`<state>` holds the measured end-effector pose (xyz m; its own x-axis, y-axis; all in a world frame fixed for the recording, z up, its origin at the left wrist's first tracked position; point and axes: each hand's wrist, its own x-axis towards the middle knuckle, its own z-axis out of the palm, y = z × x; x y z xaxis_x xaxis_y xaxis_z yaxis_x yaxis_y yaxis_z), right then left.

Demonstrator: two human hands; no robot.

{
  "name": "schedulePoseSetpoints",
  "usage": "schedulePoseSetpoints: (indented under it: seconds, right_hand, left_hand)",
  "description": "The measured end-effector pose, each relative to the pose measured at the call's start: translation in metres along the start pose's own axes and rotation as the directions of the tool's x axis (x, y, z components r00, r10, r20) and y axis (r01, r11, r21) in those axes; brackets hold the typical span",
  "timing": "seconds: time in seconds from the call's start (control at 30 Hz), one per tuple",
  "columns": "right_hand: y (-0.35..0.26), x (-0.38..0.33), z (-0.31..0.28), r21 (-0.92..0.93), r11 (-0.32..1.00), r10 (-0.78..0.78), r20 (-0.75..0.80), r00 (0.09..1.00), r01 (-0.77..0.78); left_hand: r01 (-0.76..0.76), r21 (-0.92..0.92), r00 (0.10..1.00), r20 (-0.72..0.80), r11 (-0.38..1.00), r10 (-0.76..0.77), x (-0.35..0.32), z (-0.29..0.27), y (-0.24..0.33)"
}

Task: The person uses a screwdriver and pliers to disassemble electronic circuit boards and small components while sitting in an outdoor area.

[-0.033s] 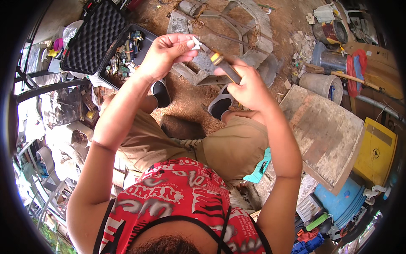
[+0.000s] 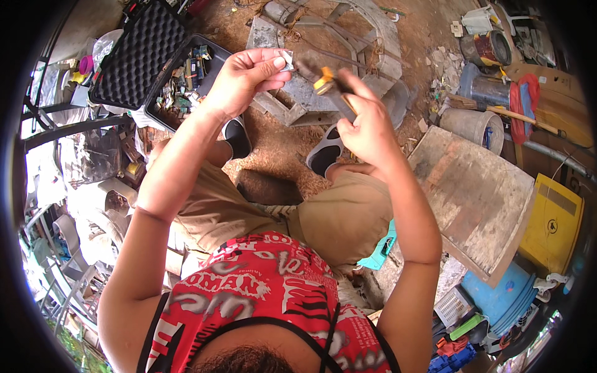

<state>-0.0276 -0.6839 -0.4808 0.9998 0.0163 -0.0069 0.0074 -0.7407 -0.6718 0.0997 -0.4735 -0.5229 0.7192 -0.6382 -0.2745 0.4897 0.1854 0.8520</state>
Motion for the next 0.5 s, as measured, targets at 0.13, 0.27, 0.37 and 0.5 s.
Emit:
schedulePoseSetpoints:
  seconds: [0.13,0.27,0.37,0.5]
  right_hand:
    - [-0.008,-0.004,0.002,-0.477,0.877,-0.142,-0.133,0.981,0.062]
    - [-0.009,0.006,0.012,-0.532,0.840,-0.190,-0.115,0.975,0.101]
    - [-0.009,0.005,0.013,-0.549,0.832,-0.188,-0.139,0.972,0.082]
    - [0.002,0.003,0.018,-0.593,0.801,-0.229,-0.179,0.957,0.081]
  left_hand:
    - [0.013,-0.085,0.999,-0.048,0.996,-0.017,0.004,-0.003,-0.004]
    - [-0.012,-0.078,0.999,-0.044,0.997,0.009,0.003,-0.002,-0.007]
    - [-0.038,0.015,0.999,-0.026,0.999,0.038,0.000,0.002,-0.007]
    - [-0.043,0.097,0.999,-0.008,0.994,0.044,-0.004,0.004,-0.008]
